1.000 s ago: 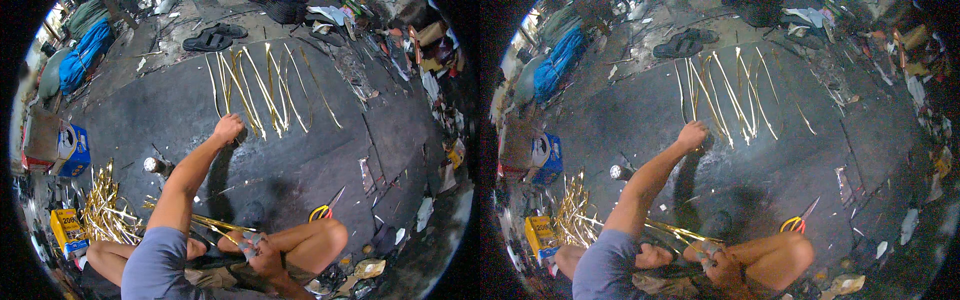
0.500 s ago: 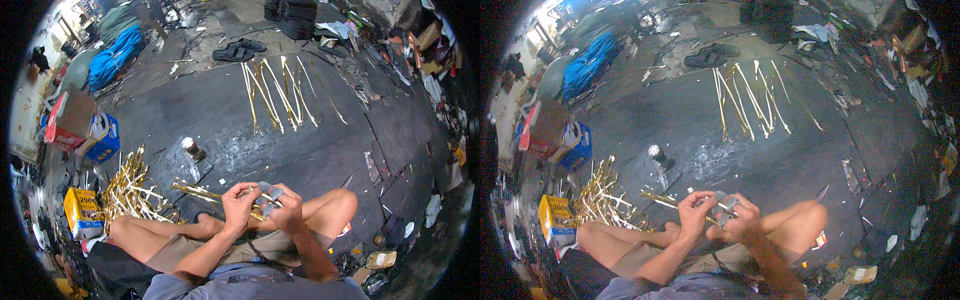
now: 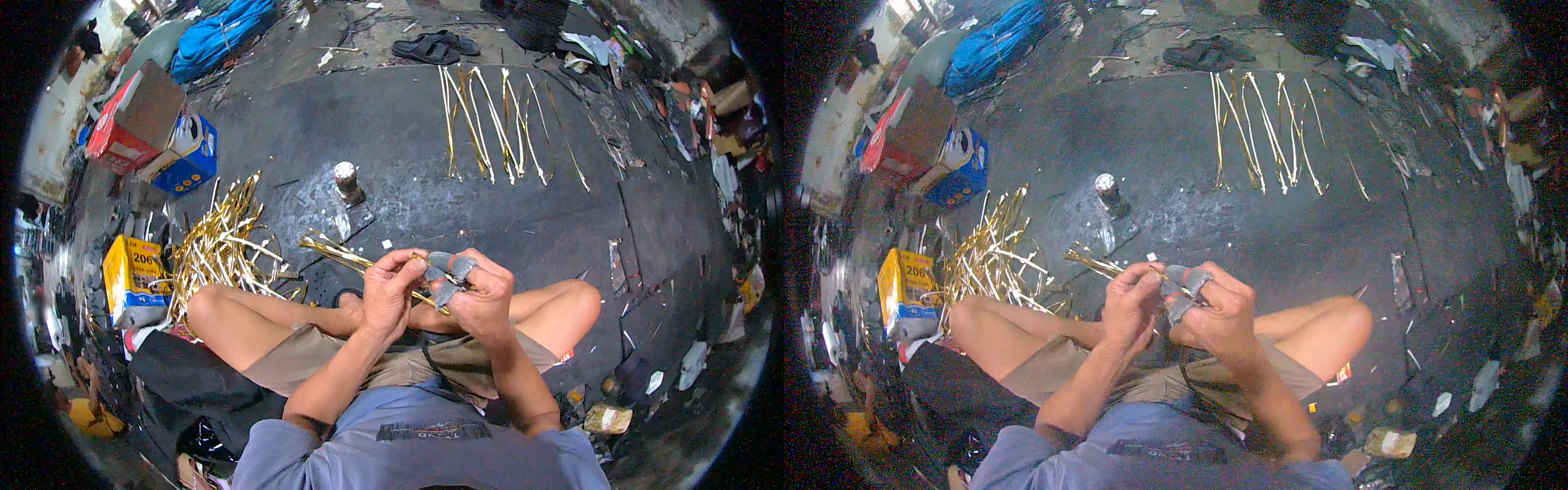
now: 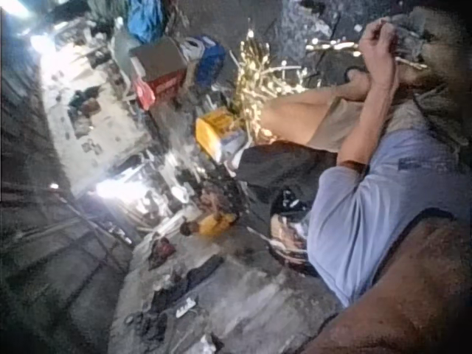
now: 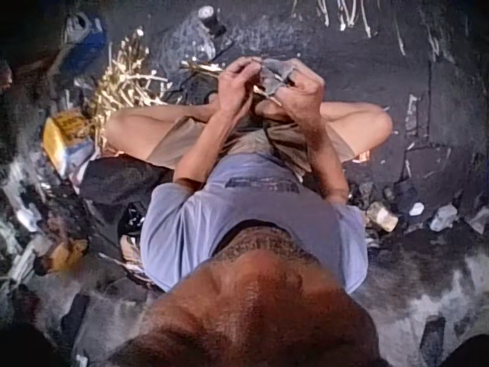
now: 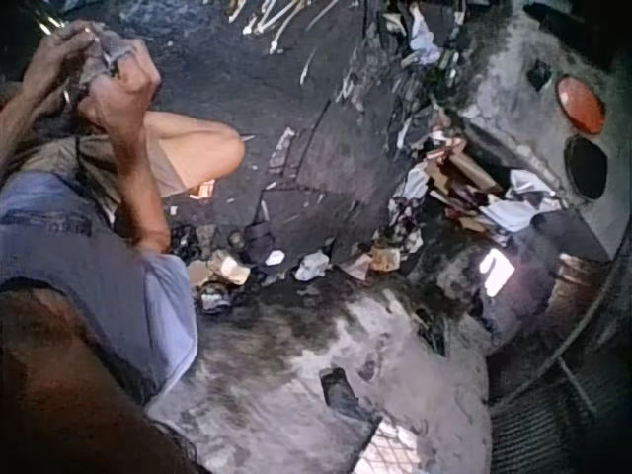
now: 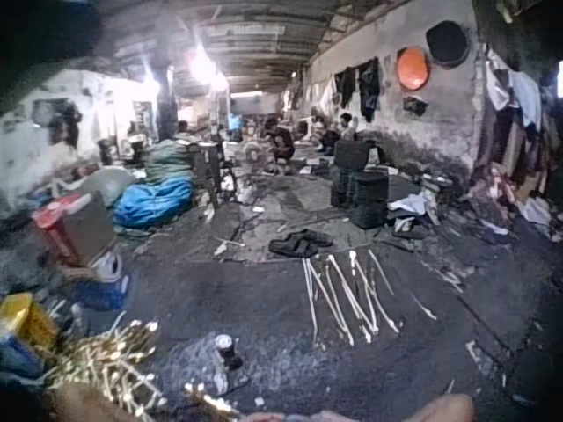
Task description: The person sits on the floor and repeatedly picks up thin gold sticks, wraps them with a white material, and places them on the floor. The person uses a small cylindrical tool to assist in the wrapping process.
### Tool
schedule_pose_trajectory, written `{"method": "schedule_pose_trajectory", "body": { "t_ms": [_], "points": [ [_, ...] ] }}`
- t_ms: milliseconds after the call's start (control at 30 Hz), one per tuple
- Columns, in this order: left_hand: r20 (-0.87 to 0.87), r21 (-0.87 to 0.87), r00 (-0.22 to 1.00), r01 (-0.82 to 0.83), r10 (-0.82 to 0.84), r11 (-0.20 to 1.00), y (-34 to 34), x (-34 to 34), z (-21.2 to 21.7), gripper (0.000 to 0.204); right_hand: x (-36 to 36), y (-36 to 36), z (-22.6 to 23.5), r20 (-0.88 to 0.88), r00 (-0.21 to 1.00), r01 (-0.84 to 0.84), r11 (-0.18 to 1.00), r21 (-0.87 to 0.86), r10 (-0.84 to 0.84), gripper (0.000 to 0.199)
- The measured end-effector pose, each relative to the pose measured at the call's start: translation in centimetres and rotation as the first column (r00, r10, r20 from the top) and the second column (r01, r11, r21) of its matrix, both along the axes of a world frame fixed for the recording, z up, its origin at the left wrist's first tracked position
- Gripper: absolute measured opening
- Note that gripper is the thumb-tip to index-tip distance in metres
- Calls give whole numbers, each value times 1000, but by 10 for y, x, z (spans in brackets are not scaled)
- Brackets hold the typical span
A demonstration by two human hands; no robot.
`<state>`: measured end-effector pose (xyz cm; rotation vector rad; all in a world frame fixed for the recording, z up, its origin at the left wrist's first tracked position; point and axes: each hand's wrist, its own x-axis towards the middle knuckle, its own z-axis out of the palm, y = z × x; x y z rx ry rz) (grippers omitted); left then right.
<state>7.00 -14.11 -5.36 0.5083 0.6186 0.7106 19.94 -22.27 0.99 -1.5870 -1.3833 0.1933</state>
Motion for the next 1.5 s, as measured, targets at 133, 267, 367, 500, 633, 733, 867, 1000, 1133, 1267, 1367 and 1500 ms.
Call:
{"method": "schedule_pose_trajectory", "body": {
  "t_ms": [133, 267, 367, 500, 633, 733, 867, 1000, 1133, 1267, 1367, 1500],
  "points": [
    [109, 63, 994, -2, -5, 998, 12, -12, 6, 11, -8, 8, 12, 129, 990, -71, 996, 60, 63, 17],
    [85, 60, 995, -51, 46, 997, 20, -21, 22, 8, -15, 8, 5, 37, 998, -44, 999, 20, 43, 22],
    [74, 117, 988, -145, 137, 982, 46, -33, 18, 5, -20, 2, -1, 74, 996, -48, 999, 13, 47, 23],
    [33, 196, 957, -288, 288, 937, 100, -50, 10, 6, -20, -9, -9, 91, 994, -61, 997, -41, 65, 25],
    [-132, 129, 875, -451, 466, 883, 169, -74, -15, 12, -19, -41, -27, -27, 998, -64, 986, -152, 61, 22],
    [-287, 111, 815, -494, 504, 862, 215, -100, -61, 12, -16, -63, -36, 4, 999, -48, 981, -190, 49, 17],
    [-397, 26, 716, -616, 574, 787, 246, -107, -118, 16, -18, -87, -40, -98, 995, -2, 954, -301, -28, 15],
    [-409, -21, 774, -538, 484, 843, 263, -117, -176, 25, -9, -109, -44, -87, 996, -24, 930, -366, -8, 15],
    [-474, -69, 743, -566, 472, 822, 263, -127, -193, 24, -2, -119, -58, -33, 996, -84, 903, -421, 77, 16],
    [-853, 476, 44, -342, 519, 810, 248, -116, -213, 39, 5, -117, -95, -168, 985, -100, 897, -431, 29, 13],
    [-386, 834, -158, 361, 909, 416, 173, -36, -192, 56, 16, -97, -115, -117, 993, -26, 884, -467, -33, 12],
    [-507, 846, 621, 490, 598, 209, 122, 101, -179, 30, 27, -86, -127, 63, 996, -24, 838, -545, 69, 15]
  ]
}}
